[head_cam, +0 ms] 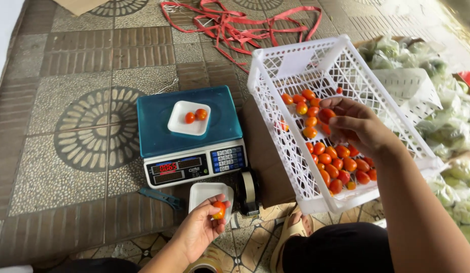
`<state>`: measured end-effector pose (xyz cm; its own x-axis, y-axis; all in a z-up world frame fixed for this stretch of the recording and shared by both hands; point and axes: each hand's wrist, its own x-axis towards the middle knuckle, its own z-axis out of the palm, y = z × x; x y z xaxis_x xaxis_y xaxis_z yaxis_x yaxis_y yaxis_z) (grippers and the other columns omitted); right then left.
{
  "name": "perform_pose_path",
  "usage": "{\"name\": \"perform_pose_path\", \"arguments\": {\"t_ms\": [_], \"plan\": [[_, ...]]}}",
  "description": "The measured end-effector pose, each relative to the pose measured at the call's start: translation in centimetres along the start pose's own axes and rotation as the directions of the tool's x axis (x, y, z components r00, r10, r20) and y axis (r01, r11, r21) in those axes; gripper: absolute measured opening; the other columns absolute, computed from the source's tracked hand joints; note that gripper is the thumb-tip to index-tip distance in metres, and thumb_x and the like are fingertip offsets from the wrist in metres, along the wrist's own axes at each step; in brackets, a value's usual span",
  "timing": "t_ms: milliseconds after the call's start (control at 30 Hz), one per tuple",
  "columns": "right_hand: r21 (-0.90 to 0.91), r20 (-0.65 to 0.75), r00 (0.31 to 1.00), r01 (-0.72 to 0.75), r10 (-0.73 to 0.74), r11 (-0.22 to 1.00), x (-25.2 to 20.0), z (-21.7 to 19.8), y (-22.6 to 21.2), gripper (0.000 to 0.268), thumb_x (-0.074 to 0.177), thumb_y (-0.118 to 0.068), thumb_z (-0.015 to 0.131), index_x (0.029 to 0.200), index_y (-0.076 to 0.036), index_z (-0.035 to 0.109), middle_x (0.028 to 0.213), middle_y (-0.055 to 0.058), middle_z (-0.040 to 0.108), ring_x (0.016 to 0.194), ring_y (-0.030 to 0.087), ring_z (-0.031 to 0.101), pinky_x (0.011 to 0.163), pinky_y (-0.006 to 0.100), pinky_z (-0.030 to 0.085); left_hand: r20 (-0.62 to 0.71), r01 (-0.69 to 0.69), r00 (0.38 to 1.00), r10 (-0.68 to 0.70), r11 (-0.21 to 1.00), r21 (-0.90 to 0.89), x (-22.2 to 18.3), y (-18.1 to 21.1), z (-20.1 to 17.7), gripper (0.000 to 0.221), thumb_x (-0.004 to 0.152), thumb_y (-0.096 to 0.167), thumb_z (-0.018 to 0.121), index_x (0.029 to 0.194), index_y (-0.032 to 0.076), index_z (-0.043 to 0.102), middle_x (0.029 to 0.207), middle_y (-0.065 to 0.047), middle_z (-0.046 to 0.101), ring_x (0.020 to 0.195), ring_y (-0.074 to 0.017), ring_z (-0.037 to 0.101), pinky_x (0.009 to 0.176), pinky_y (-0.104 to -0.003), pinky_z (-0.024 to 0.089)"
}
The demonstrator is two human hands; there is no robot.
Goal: Sorting and weighing cherry tomatoes from a large crate into a small tray on a digital scale.
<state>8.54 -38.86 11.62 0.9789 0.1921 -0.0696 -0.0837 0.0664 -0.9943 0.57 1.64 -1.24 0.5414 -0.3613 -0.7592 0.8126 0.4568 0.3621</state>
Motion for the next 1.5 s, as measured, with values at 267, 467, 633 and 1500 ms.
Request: {"name": "perform_pose_path", "arguments": {"t_ms": [267,467,633,1500], "plan": [[0.58,0.117,0.985,-0.172,0.128,0.796,0.8,6.3,-0.2,0.042,0.088,-0.019,0.052,0.122,0.001,0.066,0.1,0.017,0.063,0.06,0.018,0.046,0.042,0.023,0.034,0.0,-0.007,1.0,0.007,1.0,0.003,-0.8,0.1,0.0,0.032,0.091,-0.003,0.054,0.119,0.005,0.068,0.11,-0.013,0.068,0.071,-0.0196,0.055,0.058,-0.027,0.049],[0.56,0.056,0.984,-0.171,0.169,0.811,0.6,8.6,-0.6,0.04,0.101,-0.021,0.043,0.128,0.0,0.061,0.114,0.022,0.063,0.076,0.029,0.06,0.043,0.022,0.039,-0.001,-0.005,1.0,0.005,1.0,0.016,-1.2,0.2,0.0,0.031,0.091,0.001,0.056,0.118,0.006,0.068,0.11,-0.012,0.068,0.072,-0.0195,0.054,0.057,-0.027,0.047],[0.551,0.15,0.98,-0.193,0.131,0.812,0.9,9.3,-0.3,0.048,0.095,-0.023,0.049,0.135,0.003,0.056,0.13,0.024,0.06,0.085,0.031,0.062,0.046,0.023,0.043,-0.014,-0.004,1.0,0.005,0.999,0.039,-2.3,0.7,0.6,0.031,0.092,0.003,0.056,0.121,0.006,0.068,0.111,-0.012,0.067,0.071,-0.0189,0.053,0.057,-0.027,0.045],[0.501,0.335,0.942,-0.209,0.034,0.84,0.3,9.3,0.6,0.047,0.089,-0.017,0.058,0.124,0.013,0.062,0.127,0.035,0.064,0.068,0.032,0.063,0.036,0.025,0.034,-0.049,0.006,0.999,-0.002,0.997,0.08,-2.9,1.0,0.9,0.03,0.091,0.012,0.061,0.121,0.008,0.069,0.109,-0.011,0.068,0.074,-0.0188,0.053,0.059,-0.028,0.044]]}}
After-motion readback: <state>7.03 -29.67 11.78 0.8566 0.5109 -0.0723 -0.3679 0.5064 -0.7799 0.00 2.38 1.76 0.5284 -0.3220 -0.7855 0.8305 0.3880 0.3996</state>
